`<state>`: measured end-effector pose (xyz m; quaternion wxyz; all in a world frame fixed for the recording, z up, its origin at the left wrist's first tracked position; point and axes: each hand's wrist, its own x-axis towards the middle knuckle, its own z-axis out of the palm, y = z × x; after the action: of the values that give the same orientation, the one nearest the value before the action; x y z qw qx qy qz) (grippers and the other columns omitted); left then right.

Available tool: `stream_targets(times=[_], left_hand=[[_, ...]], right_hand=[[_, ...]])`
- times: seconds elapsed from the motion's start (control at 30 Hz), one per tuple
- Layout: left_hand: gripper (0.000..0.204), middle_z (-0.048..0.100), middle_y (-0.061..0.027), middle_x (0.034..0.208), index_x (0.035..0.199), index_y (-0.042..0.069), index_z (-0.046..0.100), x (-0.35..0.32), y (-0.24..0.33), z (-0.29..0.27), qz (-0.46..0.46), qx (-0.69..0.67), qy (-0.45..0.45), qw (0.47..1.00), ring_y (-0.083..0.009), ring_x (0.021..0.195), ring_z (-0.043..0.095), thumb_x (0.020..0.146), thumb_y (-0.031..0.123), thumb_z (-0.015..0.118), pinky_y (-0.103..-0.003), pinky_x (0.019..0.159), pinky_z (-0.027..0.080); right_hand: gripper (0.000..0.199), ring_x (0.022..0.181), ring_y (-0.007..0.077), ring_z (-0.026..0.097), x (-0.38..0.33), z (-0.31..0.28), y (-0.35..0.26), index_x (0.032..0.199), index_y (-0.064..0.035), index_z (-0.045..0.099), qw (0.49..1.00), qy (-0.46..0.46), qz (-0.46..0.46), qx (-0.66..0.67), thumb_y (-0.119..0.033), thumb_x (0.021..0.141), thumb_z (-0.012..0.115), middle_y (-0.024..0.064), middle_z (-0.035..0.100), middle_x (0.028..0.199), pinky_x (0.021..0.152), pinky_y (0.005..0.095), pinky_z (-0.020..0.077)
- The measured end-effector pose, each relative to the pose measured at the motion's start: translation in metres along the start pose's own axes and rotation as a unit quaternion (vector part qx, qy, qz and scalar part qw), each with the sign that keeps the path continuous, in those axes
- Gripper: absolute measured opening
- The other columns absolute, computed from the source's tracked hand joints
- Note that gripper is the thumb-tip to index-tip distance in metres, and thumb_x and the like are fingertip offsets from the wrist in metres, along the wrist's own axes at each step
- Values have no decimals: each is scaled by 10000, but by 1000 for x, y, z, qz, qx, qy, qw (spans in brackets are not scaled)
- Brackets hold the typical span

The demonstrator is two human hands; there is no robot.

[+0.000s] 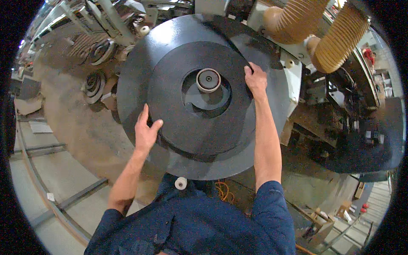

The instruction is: The person walks through a workshop, picks up a curved wooden piece, and places it on a rotating machine. They apply tape to the piece, then place another wooden ring on top. Finally, they use a yellow tool to adjust the machine.

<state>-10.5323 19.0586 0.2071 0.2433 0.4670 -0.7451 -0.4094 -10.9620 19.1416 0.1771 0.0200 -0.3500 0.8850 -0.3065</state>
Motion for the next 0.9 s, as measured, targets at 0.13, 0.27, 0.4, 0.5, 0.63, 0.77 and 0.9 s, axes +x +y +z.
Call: stream_targets(times=[0.13,0.27,0.4,0.5,0.63,0.77,0.9], left_hand=[[762,482,-286,1365,1413,-61,384,56,-3,-4,59,32,-85,994,-389,1262,487,755,125,719,-402,1079,373],[747,494,-236,1386,1401,-70,399,130,-17,-3,61,-55,-190,978,-309,1277,500,740,94,706,-336,1084,364],[694,559,-198,1340,1419,-43,404,189,11,-1,73,-91,-336,934,-250,1230,536,765,41,617,-315,1051,385],[688,544,-179,1367,1422,-24,414,229,6,17,88,-58,-313,944,-241,1231,533,770,48,622,-310,1050,383],[645,495,-204,1414,1415,-10,432,245,7,28,135,33,-255,957,-283,1290,499,816,128,629,-329,1077,367],[424,563,-227,1253,1204,-10,567,143,62,57,393,156,9,906,-383,1167,518,819,155,636,-476,1007,413],[356,646,-141,1027,1067,49,625,28,103,98,395,193,-195,877,-350,976,599,817,292,697,-447,875,462]], right_hand=[[415,1124,373,589,-59,-33,28,1212,-78,648,995,52,78,-44,-348,904,580,182,633,1213,968,421,455],[459,1146,371,573,-118,-46,30,1237,-26,616,987,75,133,-55,-341,906,577,204,613,1231,986,428,440],[455,1102,392,575,-180,-41,15,1206,14,618,971,136,192,-50,-329,909,581,221,603,1192,959,439,451],[452,1099,379,577,-212,-44,-6,1222,22,607,969,124,211,-21,-310,917,585,214,604,1173,950,435,454],[446,973,322,604,-235,-41,-14,1224,39,604,970,97,218,38,-290,924,598,196,613,1112,881,393,476],[380,950,327,603,-214,-51,6,1194,21,624,979,87,182,10,-247,930,579,182,618,1051,848,399,485],[333,969,344,596,-161,-47,26,1189,-18,635,987,108,114,-18,-218,936,554,167,618,1029,853,417,486]])
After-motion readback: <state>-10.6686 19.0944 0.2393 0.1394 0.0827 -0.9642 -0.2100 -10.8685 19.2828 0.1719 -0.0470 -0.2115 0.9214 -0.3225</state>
